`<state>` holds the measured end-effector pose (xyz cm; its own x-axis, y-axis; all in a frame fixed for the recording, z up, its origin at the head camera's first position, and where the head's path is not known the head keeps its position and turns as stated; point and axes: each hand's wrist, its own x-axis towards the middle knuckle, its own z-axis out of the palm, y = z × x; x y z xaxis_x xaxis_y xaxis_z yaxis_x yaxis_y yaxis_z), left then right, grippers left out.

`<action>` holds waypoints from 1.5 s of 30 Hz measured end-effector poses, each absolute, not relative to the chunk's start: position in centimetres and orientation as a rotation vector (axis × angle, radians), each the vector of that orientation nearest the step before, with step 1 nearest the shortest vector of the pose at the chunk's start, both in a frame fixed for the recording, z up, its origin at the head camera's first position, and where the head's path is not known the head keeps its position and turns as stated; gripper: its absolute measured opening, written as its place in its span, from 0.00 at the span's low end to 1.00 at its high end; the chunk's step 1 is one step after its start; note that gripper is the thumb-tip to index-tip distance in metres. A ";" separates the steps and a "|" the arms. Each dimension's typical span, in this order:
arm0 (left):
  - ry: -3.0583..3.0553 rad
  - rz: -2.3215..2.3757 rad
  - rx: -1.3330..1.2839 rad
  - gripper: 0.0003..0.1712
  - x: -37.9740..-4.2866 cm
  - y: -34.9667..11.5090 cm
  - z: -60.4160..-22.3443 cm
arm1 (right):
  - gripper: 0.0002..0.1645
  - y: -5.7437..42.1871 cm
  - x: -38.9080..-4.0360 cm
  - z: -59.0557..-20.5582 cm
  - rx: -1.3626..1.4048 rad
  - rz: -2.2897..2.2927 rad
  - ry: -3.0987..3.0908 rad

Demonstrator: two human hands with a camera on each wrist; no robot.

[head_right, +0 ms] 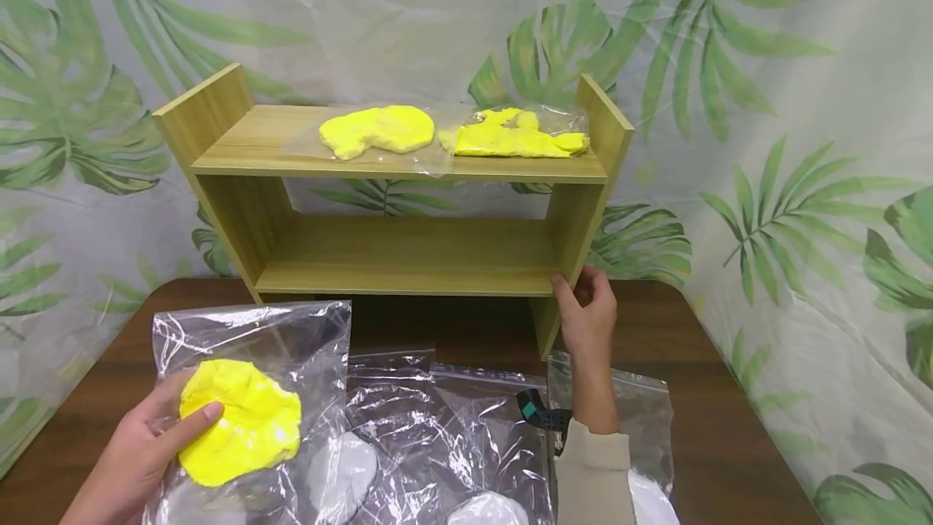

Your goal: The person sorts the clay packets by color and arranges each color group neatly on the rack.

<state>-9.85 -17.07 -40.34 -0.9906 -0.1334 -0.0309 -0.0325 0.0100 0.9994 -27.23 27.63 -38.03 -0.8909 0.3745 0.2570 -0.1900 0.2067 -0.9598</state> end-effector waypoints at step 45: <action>-1.825 -2.175 -0.399 0.35 -20.9 -15.9 -16.5 | 0.18 27.7 -27.4 -38.4 -0.189 1.744 -2.060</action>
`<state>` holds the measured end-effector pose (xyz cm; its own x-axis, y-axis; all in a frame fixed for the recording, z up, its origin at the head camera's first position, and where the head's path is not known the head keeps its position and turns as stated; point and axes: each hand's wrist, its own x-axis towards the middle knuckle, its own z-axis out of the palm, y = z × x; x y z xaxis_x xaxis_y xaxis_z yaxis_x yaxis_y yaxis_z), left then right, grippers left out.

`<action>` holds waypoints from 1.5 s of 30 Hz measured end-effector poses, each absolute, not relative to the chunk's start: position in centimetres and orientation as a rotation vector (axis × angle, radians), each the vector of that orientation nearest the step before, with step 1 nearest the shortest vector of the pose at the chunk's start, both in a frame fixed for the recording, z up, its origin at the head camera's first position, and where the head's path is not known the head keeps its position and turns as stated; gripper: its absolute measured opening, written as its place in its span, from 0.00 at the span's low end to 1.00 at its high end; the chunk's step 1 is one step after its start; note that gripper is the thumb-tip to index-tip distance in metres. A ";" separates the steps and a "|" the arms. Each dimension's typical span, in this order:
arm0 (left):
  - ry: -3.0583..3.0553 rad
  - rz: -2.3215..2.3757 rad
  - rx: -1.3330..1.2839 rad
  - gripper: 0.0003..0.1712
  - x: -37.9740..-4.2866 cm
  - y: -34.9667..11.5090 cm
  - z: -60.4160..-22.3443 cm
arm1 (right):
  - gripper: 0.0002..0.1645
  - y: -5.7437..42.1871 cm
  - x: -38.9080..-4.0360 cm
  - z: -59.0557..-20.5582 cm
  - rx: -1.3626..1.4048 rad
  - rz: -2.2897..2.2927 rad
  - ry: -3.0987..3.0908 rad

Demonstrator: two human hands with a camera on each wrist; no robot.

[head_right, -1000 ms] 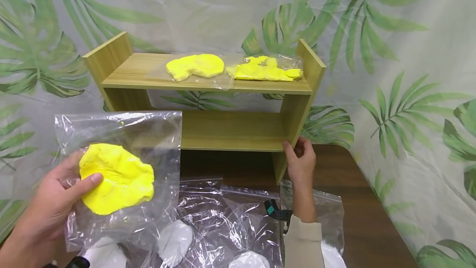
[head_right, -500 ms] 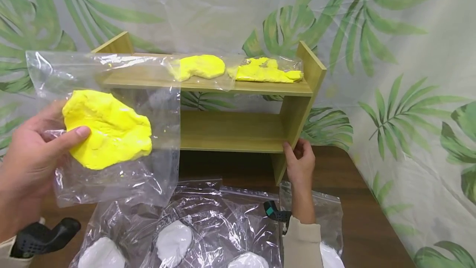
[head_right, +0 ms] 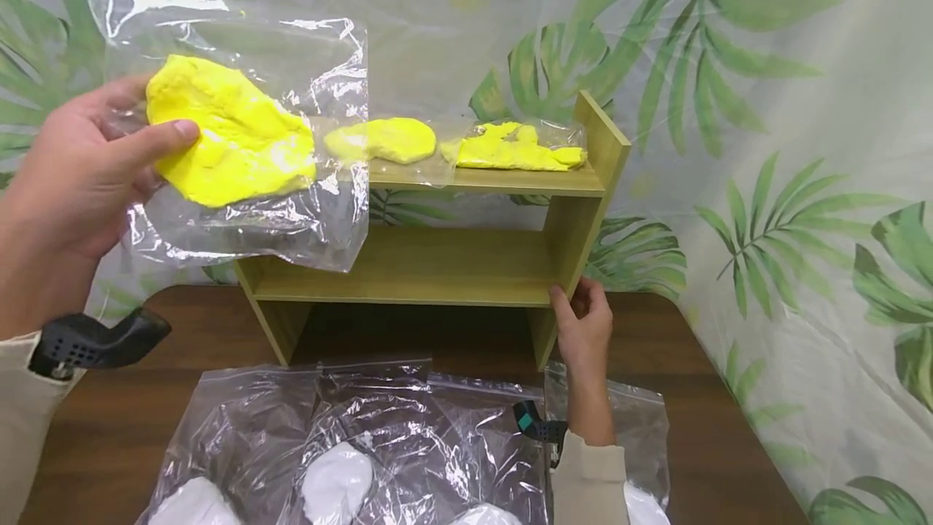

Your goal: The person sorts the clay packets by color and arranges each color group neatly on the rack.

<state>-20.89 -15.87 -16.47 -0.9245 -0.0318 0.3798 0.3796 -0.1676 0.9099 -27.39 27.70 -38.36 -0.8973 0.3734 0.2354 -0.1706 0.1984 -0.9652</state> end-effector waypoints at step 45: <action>-2.647 -0.382 -0.124 0.24 -28.6 -11.8 -13.7 | 0.20 27.6 -28.5 -38.7 -0.185 1.698 -2.061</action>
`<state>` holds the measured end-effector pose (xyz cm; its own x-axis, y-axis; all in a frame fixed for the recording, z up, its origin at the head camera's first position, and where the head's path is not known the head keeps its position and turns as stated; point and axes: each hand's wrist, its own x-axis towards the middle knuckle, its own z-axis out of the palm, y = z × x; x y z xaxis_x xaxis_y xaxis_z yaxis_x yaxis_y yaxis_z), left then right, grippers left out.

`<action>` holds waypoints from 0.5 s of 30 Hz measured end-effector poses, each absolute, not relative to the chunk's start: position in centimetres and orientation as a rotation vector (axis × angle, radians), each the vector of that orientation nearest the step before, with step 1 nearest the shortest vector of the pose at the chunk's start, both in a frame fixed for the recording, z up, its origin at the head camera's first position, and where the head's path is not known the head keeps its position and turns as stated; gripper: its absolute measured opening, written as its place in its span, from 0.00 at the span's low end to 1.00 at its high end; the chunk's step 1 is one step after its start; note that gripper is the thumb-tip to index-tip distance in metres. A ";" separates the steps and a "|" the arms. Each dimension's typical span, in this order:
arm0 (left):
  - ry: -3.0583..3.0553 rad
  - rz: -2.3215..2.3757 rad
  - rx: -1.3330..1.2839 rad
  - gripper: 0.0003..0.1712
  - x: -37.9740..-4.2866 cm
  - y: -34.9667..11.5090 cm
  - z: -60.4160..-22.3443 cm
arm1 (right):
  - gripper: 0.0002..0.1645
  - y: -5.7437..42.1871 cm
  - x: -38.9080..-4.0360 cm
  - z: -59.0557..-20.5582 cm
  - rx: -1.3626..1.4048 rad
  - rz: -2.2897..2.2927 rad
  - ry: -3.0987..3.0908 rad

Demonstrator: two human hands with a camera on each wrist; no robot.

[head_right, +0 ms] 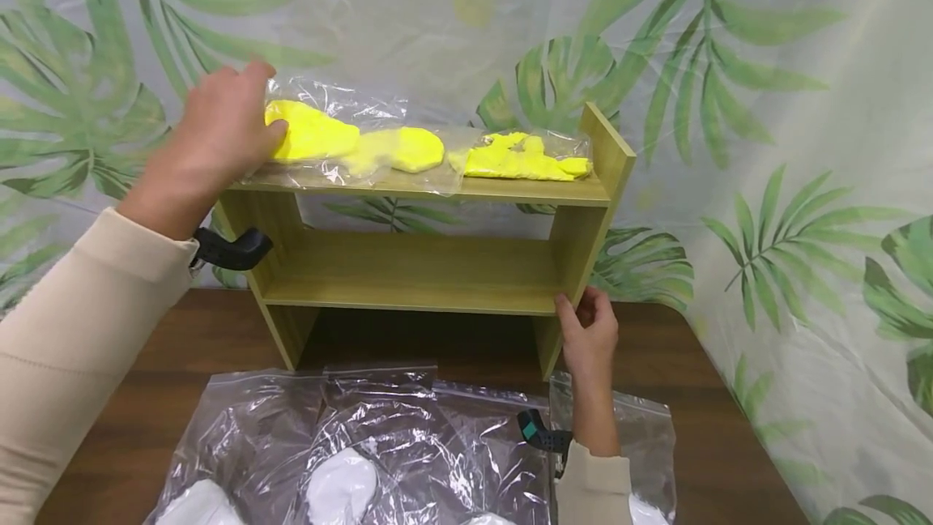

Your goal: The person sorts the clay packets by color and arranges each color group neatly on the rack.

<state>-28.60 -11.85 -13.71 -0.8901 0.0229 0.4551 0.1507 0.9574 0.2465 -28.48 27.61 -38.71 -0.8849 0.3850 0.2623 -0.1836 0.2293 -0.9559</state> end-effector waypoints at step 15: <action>-2.583 -0.054 -0.014 0.15 -27.4 -10.5 -14.8 | 0.14 27.5 -28.2 -38.9 -0.184 1.706 -2.023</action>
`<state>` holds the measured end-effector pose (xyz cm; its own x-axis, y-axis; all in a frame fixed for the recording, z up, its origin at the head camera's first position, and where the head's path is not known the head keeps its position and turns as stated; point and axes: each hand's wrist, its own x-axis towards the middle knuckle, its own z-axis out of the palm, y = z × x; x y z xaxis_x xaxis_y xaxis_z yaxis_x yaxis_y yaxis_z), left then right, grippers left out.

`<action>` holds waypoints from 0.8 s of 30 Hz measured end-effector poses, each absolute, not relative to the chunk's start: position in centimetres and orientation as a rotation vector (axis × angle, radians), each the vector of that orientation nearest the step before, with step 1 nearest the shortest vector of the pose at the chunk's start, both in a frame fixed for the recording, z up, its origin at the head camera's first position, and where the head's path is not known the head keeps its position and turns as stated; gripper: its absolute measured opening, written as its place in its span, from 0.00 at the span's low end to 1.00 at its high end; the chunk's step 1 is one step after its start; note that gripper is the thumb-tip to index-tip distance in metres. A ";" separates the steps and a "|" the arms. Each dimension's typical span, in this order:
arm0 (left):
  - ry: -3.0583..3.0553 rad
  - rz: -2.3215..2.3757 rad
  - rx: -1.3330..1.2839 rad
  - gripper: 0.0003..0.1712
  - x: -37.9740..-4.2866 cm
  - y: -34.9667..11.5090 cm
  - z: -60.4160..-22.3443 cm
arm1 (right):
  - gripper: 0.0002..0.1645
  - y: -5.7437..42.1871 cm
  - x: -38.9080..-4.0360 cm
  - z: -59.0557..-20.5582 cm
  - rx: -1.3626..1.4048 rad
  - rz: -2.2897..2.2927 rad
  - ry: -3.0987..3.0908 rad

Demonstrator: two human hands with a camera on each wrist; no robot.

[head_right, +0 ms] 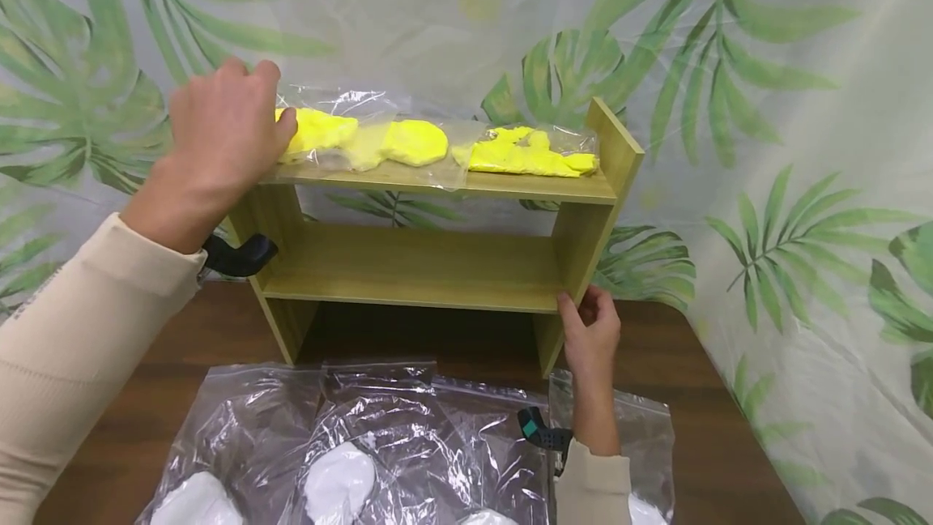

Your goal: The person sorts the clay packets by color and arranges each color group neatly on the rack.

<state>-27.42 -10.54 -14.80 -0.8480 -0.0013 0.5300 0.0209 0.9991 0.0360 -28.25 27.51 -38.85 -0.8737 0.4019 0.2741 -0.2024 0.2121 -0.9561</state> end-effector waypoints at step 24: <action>-2.121 -0.219 -0.252 0.18 -20.4 -14.0 -19.0 | 0.17 27.6 -28.3 -39.0 -0.174 1.706 -2.030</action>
<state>-20.39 -13.96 -19.03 -0.5235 0.0938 0.8469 0.2651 0.9625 0.0573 -28.33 27.64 -38.95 -0.8772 0.3928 0.2762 -0.2044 0.2149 -0.9550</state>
